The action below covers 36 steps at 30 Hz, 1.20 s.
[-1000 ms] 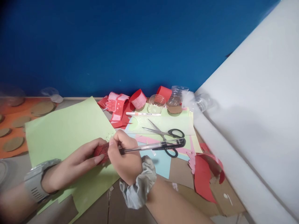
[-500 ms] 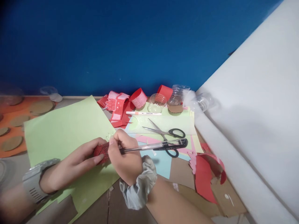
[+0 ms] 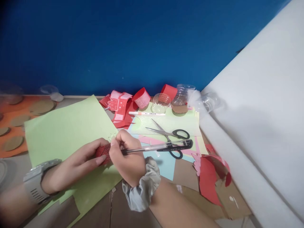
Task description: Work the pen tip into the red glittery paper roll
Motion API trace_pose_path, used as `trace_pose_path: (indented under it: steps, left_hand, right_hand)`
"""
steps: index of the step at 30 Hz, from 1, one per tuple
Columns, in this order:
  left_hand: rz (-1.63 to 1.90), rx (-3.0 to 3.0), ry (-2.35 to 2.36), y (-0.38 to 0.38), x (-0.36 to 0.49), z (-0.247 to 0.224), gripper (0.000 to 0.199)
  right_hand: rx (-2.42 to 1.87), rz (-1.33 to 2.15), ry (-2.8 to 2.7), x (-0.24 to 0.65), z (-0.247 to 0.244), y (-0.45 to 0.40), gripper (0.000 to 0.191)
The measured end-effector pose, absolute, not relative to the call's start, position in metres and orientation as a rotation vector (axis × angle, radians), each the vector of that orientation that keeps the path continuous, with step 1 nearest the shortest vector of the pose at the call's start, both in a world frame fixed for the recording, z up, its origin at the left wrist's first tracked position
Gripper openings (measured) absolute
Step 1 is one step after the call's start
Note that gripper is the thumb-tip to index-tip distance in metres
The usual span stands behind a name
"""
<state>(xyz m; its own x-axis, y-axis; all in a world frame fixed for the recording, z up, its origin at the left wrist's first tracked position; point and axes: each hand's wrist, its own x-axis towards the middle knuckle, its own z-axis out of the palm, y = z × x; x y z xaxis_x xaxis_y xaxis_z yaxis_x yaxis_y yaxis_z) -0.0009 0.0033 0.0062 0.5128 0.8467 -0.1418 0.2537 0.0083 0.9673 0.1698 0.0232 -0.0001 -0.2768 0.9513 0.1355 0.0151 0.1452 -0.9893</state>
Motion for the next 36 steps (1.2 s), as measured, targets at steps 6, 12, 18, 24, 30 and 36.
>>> trace_pose_path:
  steps: [6, 12, 18, 24, 30, 36]
  left_hand:
    - [0.586, 1.534, 0.996, 0.0037, -0.0009, 0.0055, 0.009]
    - [0.599, 1.544, 0.989, 0.0035, -0.0014, 0.0056, 0.009]
    - [0.58, 1.541, 0.997, 0.0034, -0.0007, 0.0077, 0.01]
    - [0.605, 1.521, 0.962, 0.0049, 0.0, 0.0098, 0.011]
    - [0.578, 1.503, 0.946, 0.0024, -0.0019, 0.0048, 0.019]
    - [0.562, 1.523, 0.981, 0.0004, -0.0034, 0.0045, 0.021]
  right_hand:
    - [-0.996, 1.283, -1.503, 0.1704, -0.0019, 0.0235, 0.027]
    - [-0.994, 1.295, -1.507, 0.1703, -0.0018, 0.0238, 0.026]
    - [-1.007, 1.291, -1.509, 0.171, -0.0012, 0.0231, 0.024]
    - [-1.018, 1.269, -1.499, 0.1689, -0.0006, 0.0244, 0.024]
    - [-0.981, 1.308, -1.457, 0.169, -0.0038, 0.0235, 0.026]
    - [-0.984, 1.297, -1.46, 0.1683, -0.0014, 0.0234, 0.026]
